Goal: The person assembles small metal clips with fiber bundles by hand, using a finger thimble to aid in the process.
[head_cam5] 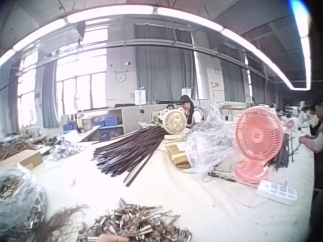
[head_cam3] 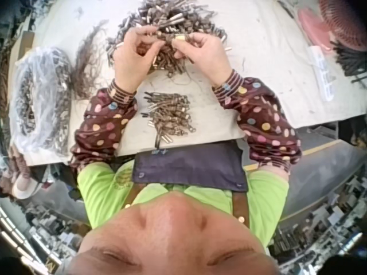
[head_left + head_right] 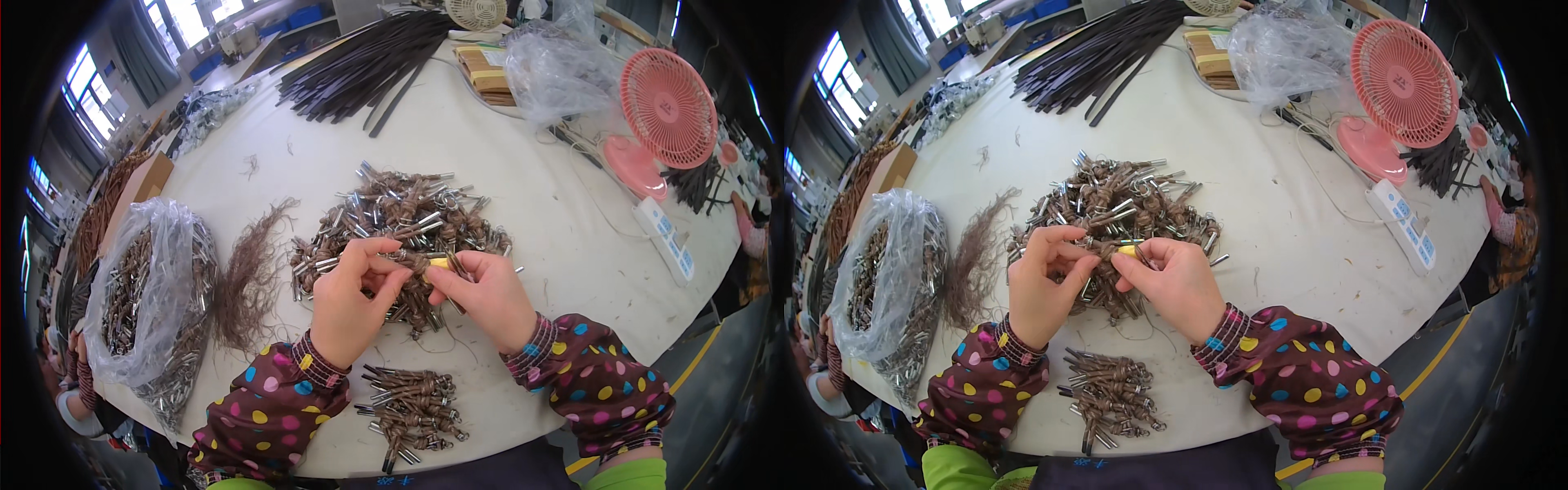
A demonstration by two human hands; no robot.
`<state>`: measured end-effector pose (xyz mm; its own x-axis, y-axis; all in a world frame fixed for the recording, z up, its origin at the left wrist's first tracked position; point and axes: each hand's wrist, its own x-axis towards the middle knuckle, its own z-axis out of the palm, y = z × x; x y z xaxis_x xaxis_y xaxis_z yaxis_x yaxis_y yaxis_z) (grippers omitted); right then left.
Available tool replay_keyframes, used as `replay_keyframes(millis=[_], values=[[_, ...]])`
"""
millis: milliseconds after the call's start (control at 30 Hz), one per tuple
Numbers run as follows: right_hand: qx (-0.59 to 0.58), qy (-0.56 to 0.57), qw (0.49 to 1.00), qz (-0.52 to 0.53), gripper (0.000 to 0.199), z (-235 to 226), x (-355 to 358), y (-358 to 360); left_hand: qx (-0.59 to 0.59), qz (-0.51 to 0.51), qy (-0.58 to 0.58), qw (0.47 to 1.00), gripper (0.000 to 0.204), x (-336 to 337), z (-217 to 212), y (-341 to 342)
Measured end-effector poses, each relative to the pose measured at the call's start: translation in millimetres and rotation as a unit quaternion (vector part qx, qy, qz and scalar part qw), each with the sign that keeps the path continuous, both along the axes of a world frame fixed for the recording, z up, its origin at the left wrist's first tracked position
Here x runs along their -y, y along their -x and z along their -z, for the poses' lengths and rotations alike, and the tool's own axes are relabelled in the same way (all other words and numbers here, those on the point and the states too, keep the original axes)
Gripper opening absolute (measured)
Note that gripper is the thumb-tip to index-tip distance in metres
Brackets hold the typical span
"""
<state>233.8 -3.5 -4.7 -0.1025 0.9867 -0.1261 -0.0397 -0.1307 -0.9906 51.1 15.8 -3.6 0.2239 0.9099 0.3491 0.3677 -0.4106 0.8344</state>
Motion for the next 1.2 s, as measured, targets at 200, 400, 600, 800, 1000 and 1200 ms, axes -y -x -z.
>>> replay_keyframes(millis=[200, 400, 600, 800, 1000, 1200], values=[[-0.009, -0.023, 1.0, 0.019, 0.022, 9.6, 0.5, 2.9, -0.151, -0.023, -0.242, 0.958, 0.019, -2.4, 0.3, 2.3], [-0.021, -0.027, 0.999, 0.033, 0.021, 5.3, 2.9, 4.8, -0.148, -0.041, -0.223, 0.963, 0.014, -3.4, 0.3, 1.0], [-0.083, 0.046, 0.995, 0.008, 0.02, -10.2, 4.0, -4.6, -0.145, 0.02, -0.008, 0.989, 0.015, 1.2, -14.7, 8.7], [-0.036, 0.053, 0.997, -0.048, 0.02, -13.6, -1.9, -15.4, -0.038, 0.03, 0.03, 0.998, 0.038, -7.7, -13.8, 22.1], [-0.001, 0.045, 0.998, -0.036, 0.02, -6.8, -1.7, -6.4, -0.084, 0.012, -0.033, 0.996, 0.042, 4.5, -16.9, 5.5], [-0.023, 0.021, 0.999, -0.031, 0.02, 2.0, 1.8, 0.3, -0.058, 0.036, 0.093, 0.993, 0.038, -4.7, -10.5, 4.9]])
